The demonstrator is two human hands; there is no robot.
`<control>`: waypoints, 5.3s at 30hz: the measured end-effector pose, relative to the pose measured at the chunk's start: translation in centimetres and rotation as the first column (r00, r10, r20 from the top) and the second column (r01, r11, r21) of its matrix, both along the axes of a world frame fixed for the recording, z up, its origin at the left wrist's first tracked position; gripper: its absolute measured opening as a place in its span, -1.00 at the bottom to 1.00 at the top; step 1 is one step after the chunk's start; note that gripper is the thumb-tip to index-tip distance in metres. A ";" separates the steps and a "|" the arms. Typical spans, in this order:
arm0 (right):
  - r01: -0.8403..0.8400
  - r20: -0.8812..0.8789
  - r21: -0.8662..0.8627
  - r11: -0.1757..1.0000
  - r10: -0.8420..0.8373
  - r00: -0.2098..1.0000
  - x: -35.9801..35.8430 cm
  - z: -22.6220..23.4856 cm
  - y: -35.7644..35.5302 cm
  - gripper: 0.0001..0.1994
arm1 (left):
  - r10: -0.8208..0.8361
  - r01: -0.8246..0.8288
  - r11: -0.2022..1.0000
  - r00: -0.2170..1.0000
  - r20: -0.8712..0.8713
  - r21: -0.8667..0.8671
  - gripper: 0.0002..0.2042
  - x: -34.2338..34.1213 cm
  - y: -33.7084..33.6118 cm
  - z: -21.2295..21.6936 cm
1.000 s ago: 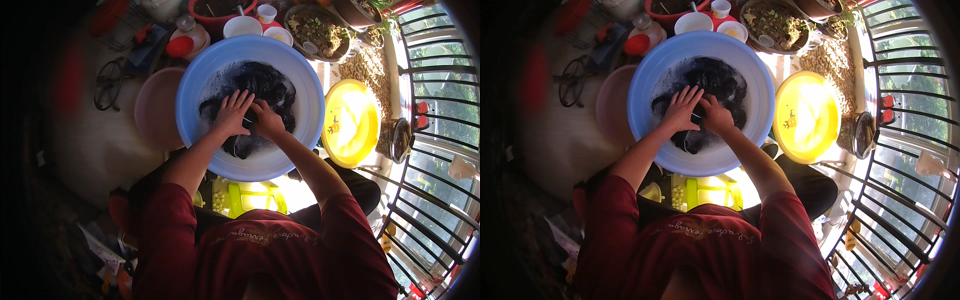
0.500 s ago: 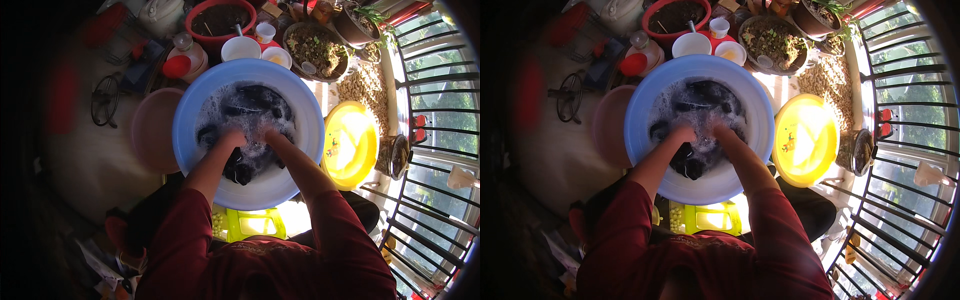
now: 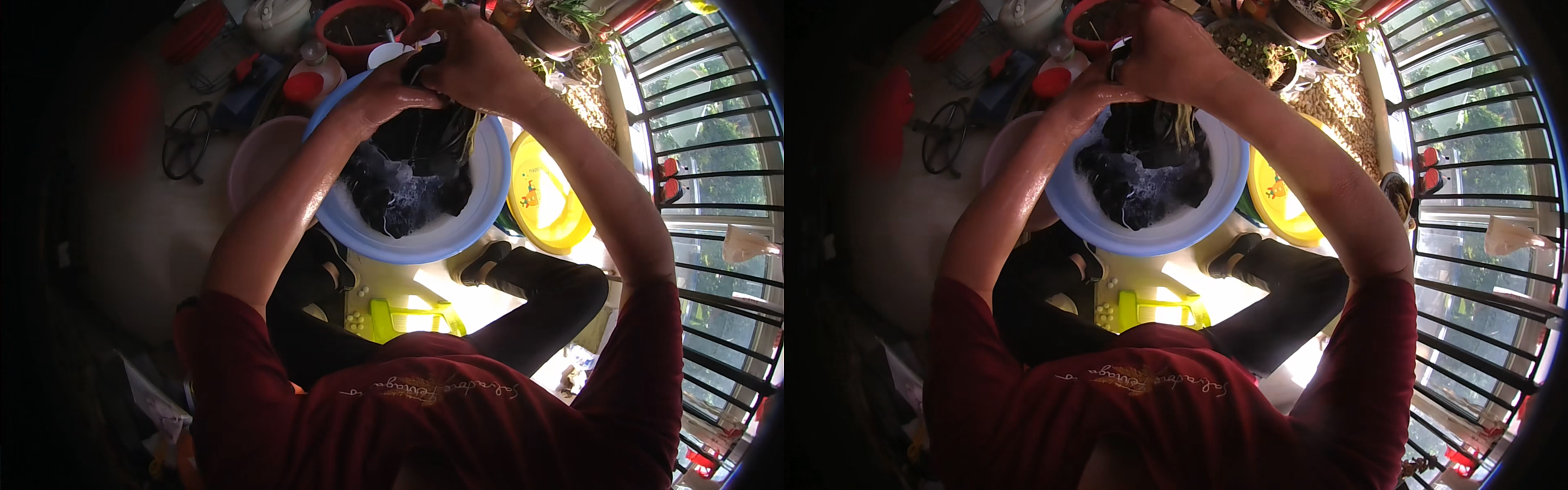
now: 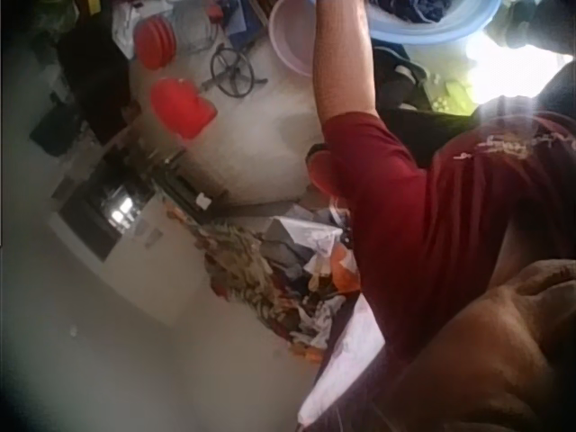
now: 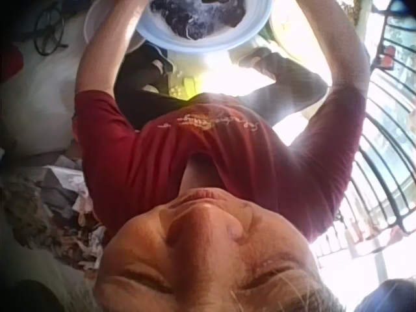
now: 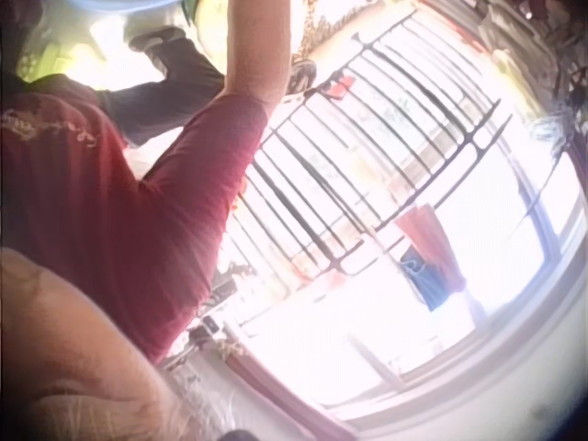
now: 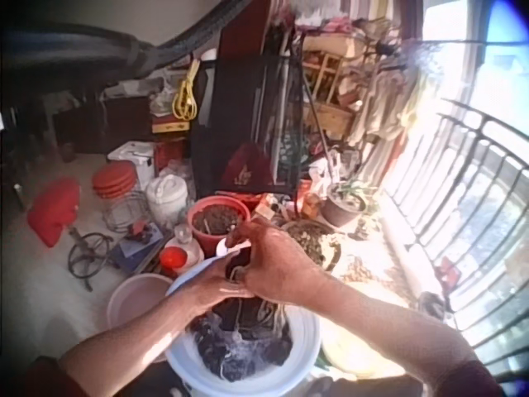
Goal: The person washes black clothing by hand in a basin of soapy water, scrubbing and wringing the fabric before placing it in another container.
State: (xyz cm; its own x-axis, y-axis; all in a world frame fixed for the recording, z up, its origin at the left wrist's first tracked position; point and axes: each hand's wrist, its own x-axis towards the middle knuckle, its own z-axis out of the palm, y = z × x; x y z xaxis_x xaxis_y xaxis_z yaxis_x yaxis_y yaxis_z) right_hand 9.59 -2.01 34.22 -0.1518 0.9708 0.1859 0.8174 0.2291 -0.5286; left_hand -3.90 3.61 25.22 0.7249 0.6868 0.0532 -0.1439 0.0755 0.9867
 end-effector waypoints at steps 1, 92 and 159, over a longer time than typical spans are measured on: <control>-0.046 -0.037 0.031 0.998 0.047 0.998 -0.3 2.0 -0.5 -0.59 | 0.002 -0.002 1.000 1.000 0.009 -0.019 -0.38 -0.2 0.0 1.2; 0.305 -0.205 -0.234 0.923 -0.354 0.913 1.1 -43.3 -3.9 -0.45 | -0.249 0.284 0.952 0.507 -0.825 -0.113 -0.09 2.0 -2.2 -27.4; 0.315 0.239 -0.458 0.831 -0.226 0.944 4.1 -44.3 0.1 -0.54 | 0.443 0.303 0.683 0.552 -0.707 0.664 -0.10 3.2 -0.8 -34.6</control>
State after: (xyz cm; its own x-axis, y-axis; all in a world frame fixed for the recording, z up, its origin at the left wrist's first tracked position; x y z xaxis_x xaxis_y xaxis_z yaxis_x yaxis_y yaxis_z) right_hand 13.67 -1.92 -10.10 0.1445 0.9358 -0.3215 0.8941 -0.2627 -0.3626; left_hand -0.74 2.80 -9.42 0.6491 0.7595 -0.0430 0.7103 -0.5849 0.3916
